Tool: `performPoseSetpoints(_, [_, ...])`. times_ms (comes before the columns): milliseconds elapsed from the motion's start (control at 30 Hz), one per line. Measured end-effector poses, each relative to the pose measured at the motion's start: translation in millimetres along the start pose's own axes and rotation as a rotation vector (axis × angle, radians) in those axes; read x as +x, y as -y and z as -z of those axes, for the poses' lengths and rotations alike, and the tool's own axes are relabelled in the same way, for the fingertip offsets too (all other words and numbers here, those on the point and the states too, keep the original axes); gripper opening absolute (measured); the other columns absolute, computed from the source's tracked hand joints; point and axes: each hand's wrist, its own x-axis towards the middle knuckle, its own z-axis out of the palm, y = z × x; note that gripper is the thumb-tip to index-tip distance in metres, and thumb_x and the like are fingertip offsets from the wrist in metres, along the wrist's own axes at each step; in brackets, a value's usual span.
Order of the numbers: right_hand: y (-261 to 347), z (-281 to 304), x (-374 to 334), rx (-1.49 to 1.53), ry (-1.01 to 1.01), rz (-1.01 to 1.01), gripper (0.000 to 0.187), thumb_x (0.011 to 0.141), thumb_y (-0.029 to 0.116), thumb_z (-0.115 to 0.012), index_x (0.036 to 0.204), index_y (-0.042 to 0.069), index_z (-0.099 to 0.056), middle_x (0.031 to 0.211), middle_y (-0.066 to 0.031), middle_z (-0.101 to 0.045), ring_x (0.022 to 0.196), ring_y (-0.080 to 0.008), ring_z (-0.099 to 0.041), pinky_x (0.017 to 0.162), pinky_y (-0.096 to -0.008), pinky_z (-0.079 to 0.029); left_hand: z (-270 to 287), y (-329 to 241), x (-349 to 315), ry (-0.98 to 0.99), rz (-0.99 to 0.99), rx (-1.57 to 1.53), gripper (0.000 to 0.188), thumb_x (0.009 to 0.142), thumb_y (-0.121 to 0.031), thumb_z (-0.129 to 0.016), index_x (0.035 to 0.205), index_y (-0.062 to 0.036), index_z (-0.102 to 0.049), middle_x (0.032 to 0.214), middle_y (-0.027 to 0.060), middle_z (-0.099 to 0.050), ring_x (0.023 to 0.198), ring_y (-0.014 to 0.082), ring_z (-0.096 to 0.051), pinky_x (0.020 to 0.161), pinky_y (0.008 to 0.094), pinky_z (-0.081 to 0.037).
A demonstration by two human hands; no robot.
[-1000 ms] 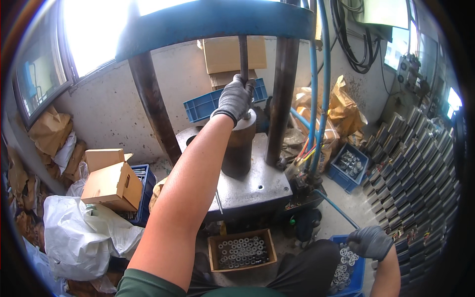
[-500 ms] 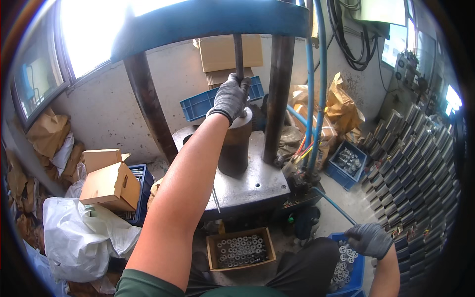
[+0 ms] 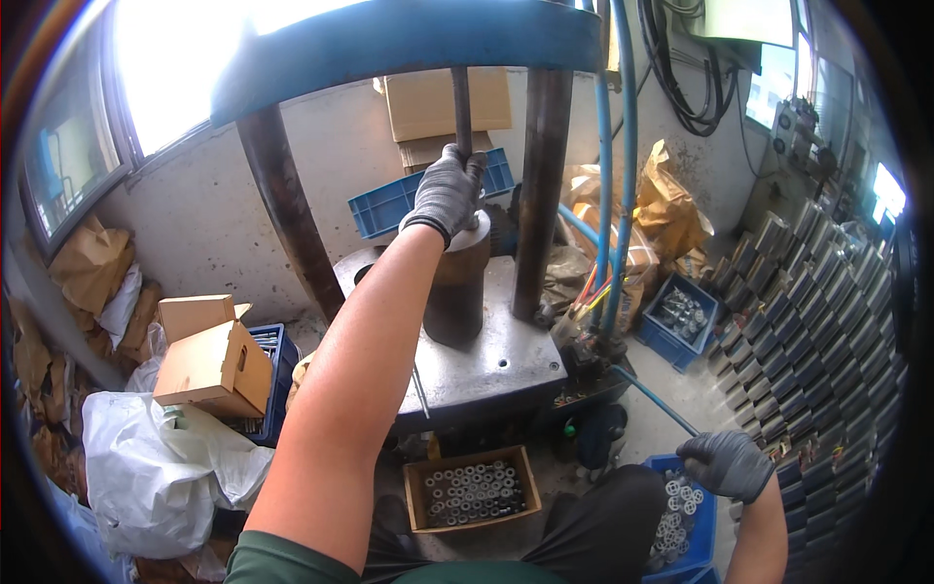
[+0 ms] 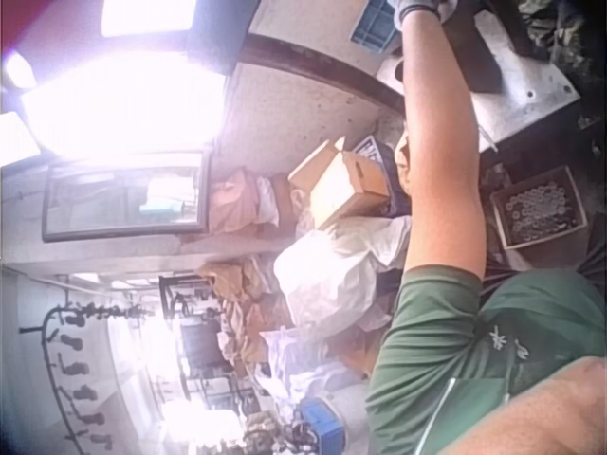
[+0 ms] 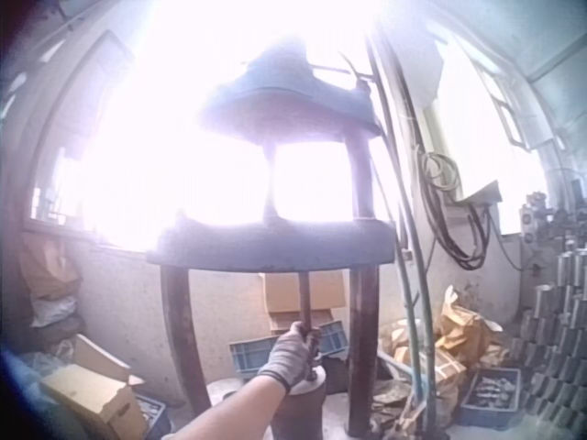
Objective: Using a manual industrial press to assemble metal rods and components.
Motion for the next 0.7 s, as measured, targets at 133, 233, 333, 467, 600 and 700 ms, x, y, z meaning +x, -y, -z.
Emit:
performPoseSetpoints(133, [2.8, -0.6, -3.4, 0.044, -0.273, -0.025, 0.025, 0.087, 0.021, -0.071, 0.108, 0.008, -0.077, 0.097, -0.0172, -0.075, 0.09, -0.0367, -0.073, 0.085, -0.044, -0.059, -4.5, -7.2, -0.3, 0.036, 0.031, -0.087, 0.035, 0.109, -0.037, -0.06, 0.124, -0.0058, -0.058, 0.079, 0.0066, -0.066, 0.069, 0.0169, -0.066, 0.062, 0.0352, -0.056])
performPoseSetpoints(233, [-1.3, 13.1, 16.0, -0.163, -0.641, 0.024, 0.015, 0.086, 0.015, -0.071, 0.099, 0.007, -0.073, 0.09, -0.0166, -0.071, 0.083, -0.0376, -0.071, 0.074, -0.0457, -0.057, -6.9, -7.6, -1.9, 0.006, -0.016, -0.07, 0.038, 0.108, -0.04, -0.061, 0.125, -0.006, -0.058, 0.08, 0.0065, -0.065, 0.071, 0.0155, -0.066, 0.063, 0.0343, -0.057])
performPoseSetpoints(333, [0.0, 54.8, 74.9, -0.239, -1.032, 0.147, 0.015, 0.089, 0.011, -0.069, 0.103, 0.006, -0.068, 0.092, -0.0168, -0.07, 0.084, -0.0383, -0.069, 0.073, -0.0467, -0.057, -4.4, 7.2, -4.6, 0.044, 0.071, -0.335, 0.034, 0.108, -0.039, -0.062, 0.123, -0.0093, -0.058, 0.084, 0.0019, -0.055, 0.072, 0.0123, -0.058, 0.063, 0.0295, -0.058])
performPoseSetpoints(467, [-17.8, 93.5, 138.3, -0.187, -1.163, 0.18, 0.015, 0.09, 0.017, -0.065, 0.098, 0.004, -0.071, 0.087, -0.0189, -0.07, 0.081, -0.0372, -0.071, 0.076, -0.0478, -0.057, -5.4, 29.0, 6.7, 0.052, 0.095, -0.592, 0.024, 0.108, -0.034, -0.063, 0.119, -0.0134, -0.058, 0.079, 0.0006, -0.053, 0.067, 0.0108, -0.055, 0.053, 0.0276, -0.052])
performPoseSetpoints(600, [-27.1, 116.5, 164.7, -0.196, -1.073, 0.033, 0.02, 0.092, 0.021, -0.06, 0.09, 0.004, -0.069, 0.088, -0.0207, -0.071, 0.086, -0.0395, -0.071, 0.08, -0.0508, -0.057, -14.8, 41.2, 21.0, 0.0, 0.006, -0.49, 0.023, 0.108, -0.033, -0.063, 0.113, -0.0112, -0.058, 0.074, -0.0005, -0.054, 0.06, 0.0098, -0.054, 0.049, 0.0283, -0.047])
performPoseSetpoints(700, [-26.7, 124.2, 168.7, -0.181, -0.968, -0.077, 0.024, 0.093, 0.022, -0.058, 0.095, 0.004, -0.073, 0.093, -0.0214, -0.074, 0.091, -0.0394, -0.073, 0.085, -0.0503, -0.058, -25.0, 50.9, 30.7, 0.022, 0.026, -0.615, 0.019, 0.109, -0.031, -0.063, 0.113, -0.0131, -0.059, 0.075, -0.0014, -0.053, 0.06, 0.0093, -0.053, 0.048, 0.0272, -0.046])
